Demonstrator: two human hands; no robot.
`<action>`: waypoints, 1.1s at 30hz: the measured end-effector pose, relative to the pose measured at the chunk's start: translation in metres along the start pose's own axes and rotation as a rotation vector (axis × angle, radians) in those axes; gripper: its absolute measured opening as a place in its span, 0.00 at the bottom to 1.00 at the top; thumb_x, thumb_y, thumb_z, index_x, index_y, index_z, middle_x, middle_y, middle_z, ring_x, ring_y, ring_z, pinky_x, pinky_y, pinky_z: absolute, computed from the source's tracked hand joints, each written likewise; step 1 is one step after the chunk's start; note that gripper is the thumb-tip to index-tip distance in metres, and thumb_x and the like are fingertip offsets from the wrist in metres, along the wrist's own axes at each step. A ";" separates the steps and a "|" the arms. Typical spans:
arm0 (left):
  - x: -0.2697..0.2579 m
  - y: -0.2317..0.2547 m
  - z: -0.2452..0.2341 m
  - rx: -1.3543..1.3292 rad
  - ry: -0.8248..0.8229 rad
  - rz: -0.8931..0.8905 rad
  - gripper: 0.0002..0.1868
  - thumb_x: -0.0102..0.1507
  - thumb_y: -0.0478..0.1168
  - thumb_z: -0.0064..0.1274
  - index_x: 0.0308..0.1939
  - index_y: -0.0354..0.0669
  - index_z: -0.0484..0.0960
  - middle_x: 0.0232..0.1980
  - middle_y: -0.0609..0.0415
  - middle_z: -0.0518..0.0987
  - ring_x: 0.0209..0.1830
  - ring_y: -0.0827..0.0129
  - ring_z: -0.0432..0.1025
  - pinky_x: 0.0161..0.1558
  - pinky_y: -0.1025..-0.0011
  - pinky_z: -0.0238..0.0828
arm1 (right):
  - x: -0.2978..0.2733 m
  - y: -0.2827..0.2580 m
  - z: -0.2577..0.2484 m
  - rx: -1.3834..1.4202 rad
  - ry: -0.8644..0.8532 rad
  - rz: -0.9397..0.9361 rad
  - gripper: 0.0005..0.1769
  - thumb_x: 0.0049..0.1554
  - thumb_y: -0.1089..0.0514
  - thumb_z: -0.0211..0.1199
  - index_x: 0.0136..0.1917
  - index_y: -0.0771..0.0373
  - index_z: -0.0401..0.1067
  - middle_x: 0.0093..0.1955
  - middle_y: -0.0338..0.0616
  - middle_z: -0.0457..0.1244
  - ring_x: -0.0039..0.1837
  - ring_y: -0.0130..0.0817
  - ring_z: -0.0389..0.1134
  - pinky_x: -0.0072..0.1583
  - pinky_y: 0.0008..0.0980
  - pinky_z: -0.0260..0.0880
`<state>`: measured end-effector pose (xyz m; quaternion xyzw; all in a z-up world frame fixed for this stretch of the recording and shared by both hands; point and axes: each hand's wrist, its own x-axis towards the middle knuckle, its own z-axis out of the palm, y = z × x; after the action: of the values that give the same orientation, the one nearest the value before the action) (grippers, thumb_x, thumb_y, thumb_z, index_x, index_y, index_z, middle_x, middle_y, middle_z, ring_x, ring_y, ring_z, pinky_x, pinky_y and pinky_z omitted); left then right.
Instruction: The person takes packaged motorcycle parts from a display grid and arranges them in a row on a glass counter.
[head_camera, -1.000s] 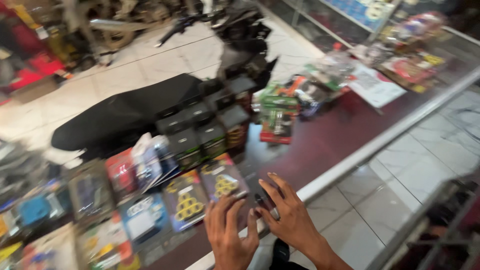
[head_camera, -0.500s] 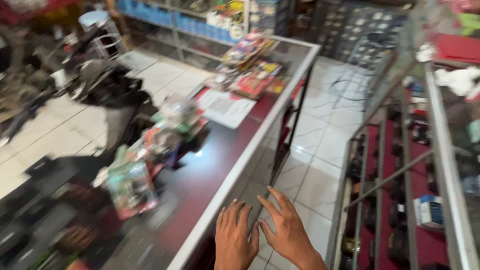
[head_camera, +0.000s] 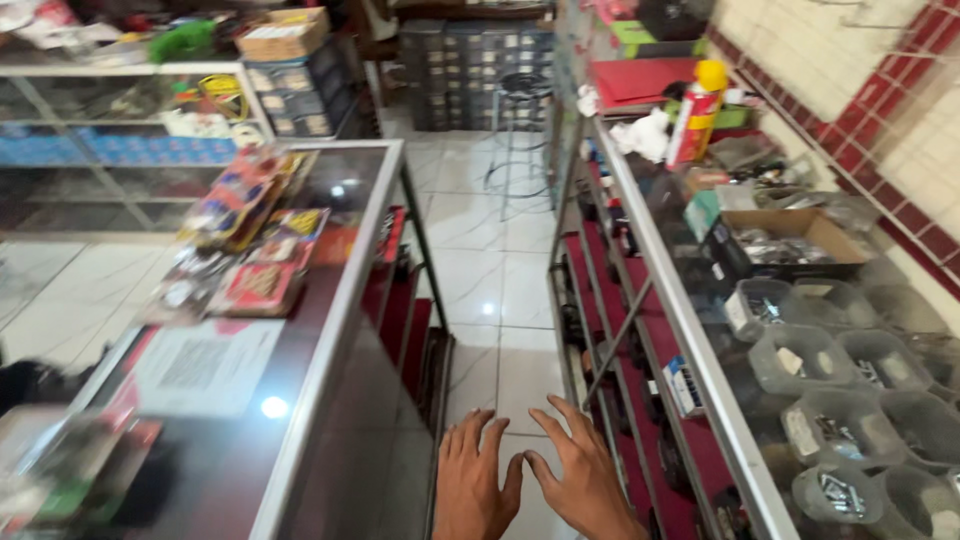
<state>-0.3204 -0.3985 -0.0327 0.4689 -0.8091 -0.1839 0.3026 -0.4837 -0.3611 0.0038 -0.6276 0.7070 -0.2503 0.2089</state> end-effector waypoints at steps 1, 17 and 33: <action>0.011 0.000 0.007 -0.013 -0.039 0.007 0.26 0.60 0.40 0.60 0.60 0.40 0.74 0.66 0.40 0.71 0.70 0.42 0.60 0.67 0.42 0.51 | 0.006 0.007 -0.002 0.007 -0.001 0.043 0.34 0.55 0.54 0.68 0.73 0.51 0.66 0.80 0.46 0.50 0.78 0.51 0.52 0.72 0.48 0.58; 0.273 -0.043 0.050 -0.154 -0.166 0.181 0.28 0.58 0.39 0.60 0.63 0.43 0.74 0.68 0.41 0.69 0.75 0.42 0.56 0.67 0.42 0.47 | 0.222 0.040 -0.057 -0.064 0.241 0.187 0.35 0.52 0.57 0.69 0.72 0.54 0.68 0.77 0.50 0.53 0.74 0.53 0.56 0.70 0.47 0.58; 0.468 -0.110 0.094 -0.206 -0.136 0.261 0.28 0.57 0.40 0.63 0.60 0.42 0.74 0.70 0.43 0.69 0.72 0.44 0.58 0.67 0.45 0.51 | 0.413 0.075 -0.068 -0.082 0.436 0.134 0.32 0.50 0.57 0.70 0.69 0.58 0.71 0.68 0.48 0.61 0.69 0.51 0.62 0.68 0.46 0.62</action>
<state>-0.4882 -0.8584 -0.0182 0.3129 -0.8585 -0.2564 0.3151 -0.6355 -0.7580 0.0189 -0.5184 0.7850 -0.3367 0.0420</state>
